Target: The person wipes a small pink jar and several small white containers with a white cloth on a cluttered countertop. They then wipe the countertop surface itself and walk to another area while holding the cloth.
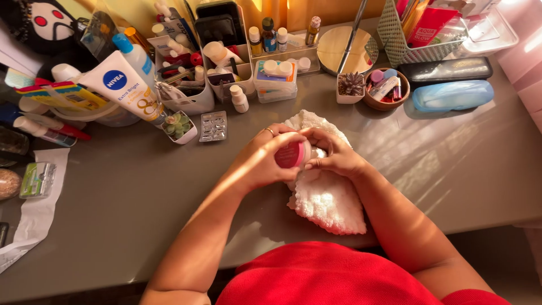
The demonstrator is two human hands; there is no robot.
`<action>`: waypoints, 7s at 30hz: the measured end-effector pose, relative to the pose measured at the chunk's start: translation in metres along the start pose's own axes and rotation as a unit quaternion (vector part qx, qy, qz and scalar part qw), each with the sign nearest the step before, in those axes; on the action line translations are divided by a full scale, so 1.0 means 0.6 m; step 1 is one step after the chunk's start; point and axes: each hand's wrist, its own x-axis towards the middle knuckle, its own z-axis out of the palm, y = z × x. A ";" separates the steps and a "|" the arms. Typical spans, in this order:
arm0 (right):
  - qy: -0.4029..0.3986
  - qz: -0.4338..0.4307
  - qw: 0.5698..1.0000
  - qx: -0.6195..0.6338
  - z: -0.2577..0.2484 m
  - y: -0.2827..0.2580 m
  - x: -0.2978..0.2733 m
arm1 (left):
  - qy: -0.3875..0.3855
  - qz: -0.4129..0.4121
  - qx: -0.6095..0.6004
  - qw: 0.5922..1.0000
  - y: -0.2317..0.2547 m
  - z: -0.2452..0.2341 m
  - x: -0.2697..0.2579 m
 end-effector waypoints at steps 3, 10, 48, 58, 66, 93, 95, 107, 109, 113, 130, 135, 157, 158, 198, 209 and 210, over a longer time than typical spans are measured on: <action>0.021 -0.009 1.000 -0.017 0.006 0.004 -0.002 | -0.001 -0.060 0.015 0.998 -0.002 0.004 0.003; 0.060 -0.023 0.997 -0.043 0.022 0.010 -0.004 | 0.009 -0.215 0.063 0.974 -0.006 0.031 0.021; -0.066 0.044 0.995 -0.054 0.004 -0.013 -0.001 | -0.103 -0.006 -0.011 0.995 -0.028 0.008 0.000; 0.103 -0.081 0.881 -0.454 -0.007 0.011 -0.014 | -0.011 0.047 0.082 0.995 -0.035 0.006 0.082; 0.140 0.174 0.723 -0.654 0.047 -0.017 0.024 | 0.069 0.067 0.185 0.978 -0.043 -0.019 0.171; 0.220 -0.058 0.610 -0.759 0.061 -0.013 -0.008 | 0.096 0.134 0.375 0.912 -0.081 0.084 0.280; 0.214 -0.042 0.610 -0.762 0.066 -0.015 -0.027 | 0.071 0.122 0.376 0.916 -0.109 0.113 0.304; 0.221 0.057 0.690 -0.687 0.061 -0.039 -0.104 | -0.020 0.062 0.387 0.920 -0.150 0.121 0.322; 0.211 0.097 0.691 -0.684 0.049 -0.040 -0.092 | 0.021 0.103 0.361 0.927 -0.166 0.115 0.311; 0.145 0.118 0.721 -0.668 0.002 -0.036 -0.052 | 0.233 0.239 0.327 0.884 -0.148 0.058 0.257; 0.104 -0.137 0.711 -0.681 0.116 0.007 0.096 | 0.260 0.091 0.265 0.924 -0.207 -0.056 -0.079; 0.046 -0.124 0.728 -0.673 0.217 -0.004 0.062 | 0.243 0.087 0.266 0.929 -0.224 -0.042 -0.128; 0.155 0.075 0.665 -0.727 0.141 0.036 0.086 | 0.209 0.070 0.268 0.938 -0.225 0.043 -0.180; 0.161 0.071 0.670 -0.721 0.142 0.032 0.093 | 0.208 0.067 0.265 0.939 -0.222 0.041 -0.181; 0.190 0.157 0.720 -0.648 0.114 0.006 -0.045 | 0.098 -0.035 0.228 0.968 -0.057 0.149 -0.058; 0.391 0.272 0.578 -0.662 -0.113 -0.020 -0.305 | 0.041 0.057 0.250 0.966 -0.033 0.283 0.023; 0.392 0.282 0.587 -0.650 -0.113 -0.014 -0.312 | 0.037 0.043 0.250 0.967 -0.035 0.283 0.024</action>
